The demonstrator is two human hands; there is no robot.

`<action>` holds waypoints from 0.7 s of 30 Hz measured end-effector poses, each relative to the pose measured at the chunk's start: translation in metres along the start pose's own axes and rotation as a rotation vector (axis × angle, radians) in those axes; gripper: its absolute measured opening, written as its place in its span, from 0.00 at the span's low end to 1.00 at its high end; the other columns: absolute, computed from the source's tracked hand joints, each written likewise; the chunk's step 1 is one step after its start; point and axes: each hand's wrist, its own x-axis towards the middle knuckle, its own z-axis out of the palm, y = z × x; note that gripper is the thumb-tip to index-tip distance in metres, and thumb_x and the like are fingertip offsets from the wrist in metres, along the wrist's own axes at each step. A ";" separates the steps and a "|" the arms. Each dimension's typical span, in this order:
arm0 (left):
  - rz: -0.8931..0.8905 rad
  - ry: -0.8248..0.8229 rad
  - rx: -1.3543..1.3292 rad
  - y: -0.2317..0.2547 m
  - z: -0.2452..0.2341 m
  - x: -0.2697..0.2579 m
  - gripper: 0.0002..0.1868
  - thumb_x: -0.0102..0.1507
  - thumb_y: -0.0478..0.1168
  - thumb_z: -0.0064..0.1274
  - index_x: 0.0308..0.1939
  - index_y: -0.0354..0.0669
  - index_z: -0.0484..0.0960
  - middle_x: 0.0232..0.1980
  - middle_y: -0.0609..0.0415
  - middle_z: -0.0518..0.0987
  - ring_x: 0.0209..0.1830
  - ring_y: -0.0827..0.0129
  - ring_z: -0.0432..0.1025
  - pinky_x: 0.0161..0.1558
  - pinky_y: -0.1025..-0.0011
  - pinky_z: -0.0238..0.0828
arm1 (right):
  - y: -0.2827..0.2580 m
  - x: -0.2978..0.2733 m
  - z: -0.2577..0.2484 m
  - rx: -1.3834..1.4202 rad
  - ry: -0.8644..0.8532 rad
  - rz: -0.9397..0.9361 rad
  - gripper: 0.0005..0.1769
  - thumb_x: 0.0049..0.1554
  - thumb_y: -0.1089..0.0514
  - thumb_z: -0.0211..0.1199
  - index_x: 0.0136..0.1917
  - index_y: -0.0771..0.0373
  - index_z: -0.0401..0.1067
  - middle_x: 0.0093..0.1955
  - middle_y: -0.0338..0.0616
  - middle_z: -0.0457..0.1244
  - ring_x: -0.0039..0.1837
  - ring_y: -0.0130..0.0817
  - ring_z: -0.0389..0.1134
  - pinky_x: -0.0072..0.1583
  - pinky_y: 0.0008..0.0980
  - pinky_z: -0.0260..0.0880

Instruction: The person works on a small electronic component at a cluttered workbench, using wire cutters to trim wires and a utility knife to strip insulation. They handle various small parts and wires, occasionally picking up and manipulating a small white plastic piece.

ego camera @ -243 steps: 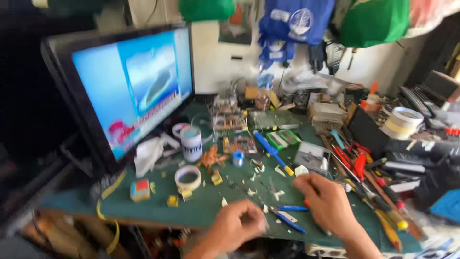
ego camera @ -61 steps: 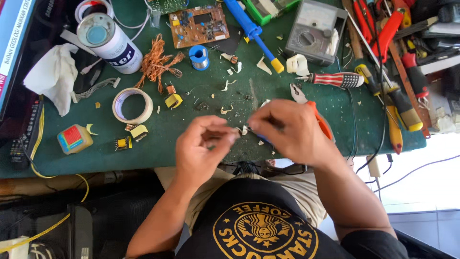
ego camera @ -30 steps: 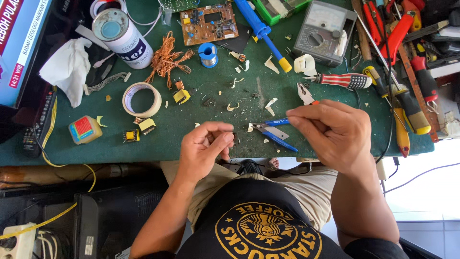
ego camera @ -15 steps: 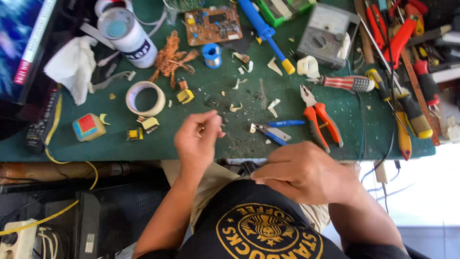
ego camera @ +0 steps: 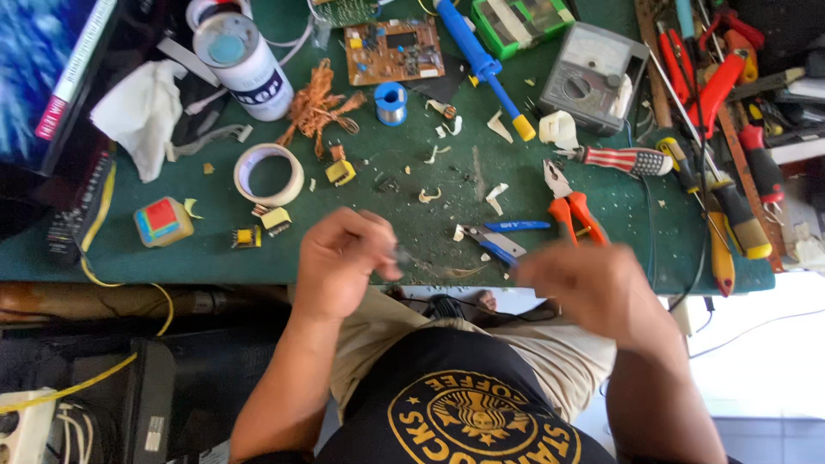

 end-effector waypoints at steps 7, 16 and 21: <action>-0.009 0.135 0.139 -0.007 0.002 -0.006 0.07 0.68 0.29 0.60 0.50 0.29 0.83 0.39 0.43 0.82 0.39 0.67 0.79 0.49 0.62 0.94 | -0.005 -0.024 -0.001 0.304 -0.255 -0.268 0.08 0.60 0.56 0.66 0.48 0.58 0.84 0.34 0.38 0.74 0.32 0.36 0.73 0.36 0.33 0.68; -0.121 -0.166 0.004 -0.013 0.005 -0.014 0.06 0.71 0.35 0.58 0.51 0.40 0.84 0.45 0.46 0.86 0.45 0.63 0.82 0.48 0.68 0.88 | 0.020 -0.039 0.041 0.094 -0.292 0.019 0.38 0.56 0.40 0.71 0.75 0.57 0.72 0.74 0.42 0.71 0.74 0.38 0.73 0.72 0.38 0.70; -0.177 -0.216 -0.007 -0.024 0.019 -0.032 0.12 0.63 0.22 0.63 0.51 0.26 0.85 0.43 0.39 0.87 0.42 0.65 0.84 0.47 0.65 0.89 | 0.005 -0.030 0.040 0.204 0.105 -0.014 0.39 0.47 0.46 0.81 0.69 0.61 0.78 0.63 0.48 0.74 0.66 0.45 0.76 0.66 0.41 0.74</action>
